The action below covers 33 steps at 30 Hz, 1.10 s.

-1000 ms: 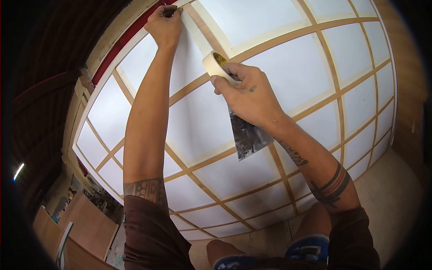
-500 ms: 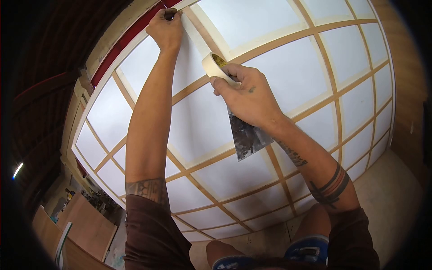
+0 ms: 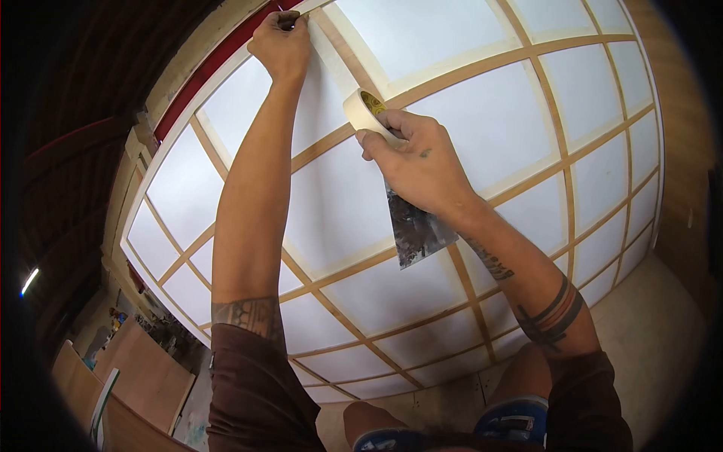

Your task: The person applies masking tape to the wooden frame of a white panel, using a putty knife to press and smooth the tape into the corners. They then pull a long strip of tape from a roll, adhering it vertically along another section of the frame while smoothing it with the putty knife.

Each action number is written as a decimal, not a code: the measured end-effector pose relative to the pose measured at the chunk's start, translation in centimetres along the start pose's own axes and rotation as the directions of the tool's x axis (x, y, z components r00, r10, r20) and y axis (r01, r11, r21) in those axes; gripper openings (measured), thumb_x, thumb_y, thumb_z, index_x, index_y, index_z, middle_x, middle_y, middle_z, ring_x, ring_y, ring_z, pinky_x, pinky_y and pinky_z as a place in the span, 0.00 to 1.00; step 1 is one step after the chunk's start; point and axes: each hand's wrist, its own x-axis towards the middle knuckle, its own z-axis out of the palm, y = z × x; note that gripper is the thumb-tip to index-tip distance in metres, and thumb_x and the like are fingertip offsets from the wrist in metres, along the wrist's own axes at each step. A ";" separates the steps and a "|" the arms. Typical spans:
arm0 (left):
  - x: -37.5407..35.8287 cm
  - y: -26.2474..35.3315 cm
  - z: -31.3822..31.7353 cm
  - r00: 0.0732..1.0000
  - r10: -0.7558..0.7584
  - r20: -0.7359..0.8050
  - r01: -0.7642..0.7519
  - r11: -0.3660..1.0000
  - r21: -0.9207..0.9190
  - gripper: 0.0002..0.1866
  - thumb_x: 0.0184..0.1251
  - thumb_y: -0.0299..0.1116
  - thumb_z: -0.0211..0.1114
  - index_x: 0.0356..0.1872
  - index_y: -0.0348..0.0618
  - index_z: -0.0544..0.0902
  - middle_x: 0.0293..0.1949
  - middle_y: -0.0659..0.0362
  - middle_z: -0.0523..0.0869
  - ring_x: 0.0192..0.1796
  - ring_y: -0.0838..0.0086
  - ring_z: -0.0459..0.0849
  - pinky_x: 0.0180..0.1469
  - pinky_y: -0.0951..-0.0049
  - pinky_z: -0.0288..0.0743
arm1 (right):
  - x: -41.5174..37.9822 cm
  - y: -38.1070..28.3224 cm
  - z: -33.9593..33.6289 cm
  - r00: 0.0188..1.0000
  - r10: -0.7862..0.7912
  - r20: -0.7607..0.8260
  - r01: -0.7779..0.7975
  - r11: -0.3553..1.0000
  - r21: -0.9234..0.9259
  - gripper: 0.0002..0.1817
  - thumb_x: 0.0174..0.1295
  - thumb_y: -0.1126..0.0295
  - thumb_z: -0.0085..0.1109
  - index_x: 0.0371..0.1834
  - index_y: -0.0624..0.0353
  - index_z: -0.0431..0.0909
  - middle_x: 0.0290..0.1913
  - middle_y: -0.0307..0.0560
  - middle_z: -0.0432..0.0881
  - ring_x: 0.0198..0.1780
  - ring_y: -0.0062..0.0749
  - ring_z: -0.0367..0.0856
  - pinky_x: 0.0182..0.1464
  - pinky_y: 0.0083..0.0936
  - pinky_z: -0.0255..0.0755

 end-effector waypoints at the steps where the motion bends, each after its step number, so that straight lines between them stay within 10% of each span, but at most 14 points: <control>1: 0.0 0.0 0.0 1.000 -0.005 0.000 0.005 1.000 -0.007 0.12 0.58 0.34 0.79 0.38 0.36 0.93 0.34 0.53 0.94 0.36 0.68 0.93 0.51 0.70 0.83 | 0.0 0.2 0.1 1.000 -0.014 -0.015 0.014 1.000 0.003 0.26 0.66 0.62 0.63 0.57 0.77 0.81 0.23 0.53 0.85 0.24 0.28 0.82 0.33 0.29 0.77; 27: 0.3 0.0 -0.2 0.999 0.000 -0.052 0.003 0.999 0.053 0.14 0.53 0.34 0.81 0.36 0.36 0.91 0.32 0.52 0.93 0.34 0.64 0.92 0.46 0.68 0.83 | 0.0 -0.5 -0.1 0.998 0.052 0.024 -0.050 0.996 -0.070 0.18 0.72 0.63 0.62 0.51 0.71 0.85 0.34 0.42 0.85 0.31 0.16 0.73 0.35 0.21 0.69; 33: -0.9 -2.2 -0.1 0.975 0.220 0.045 -0.218 0.975 -0.034 0.08 0.64 0.31 0.76 0.41 0.40 0.92 0.35 0.56 0.91 0.32 0.71 0.86 0.41 0.71 0.80 | 0.2 0.0 0.3 0.998 0.060 -0.003 -0.060 0.997 -0.052 0.24 0.67 0.61 0.63 0.56 0.73 0.83 0.26 0.50 0.85 0.27 0.26 0.81 0.36 0.28 0.76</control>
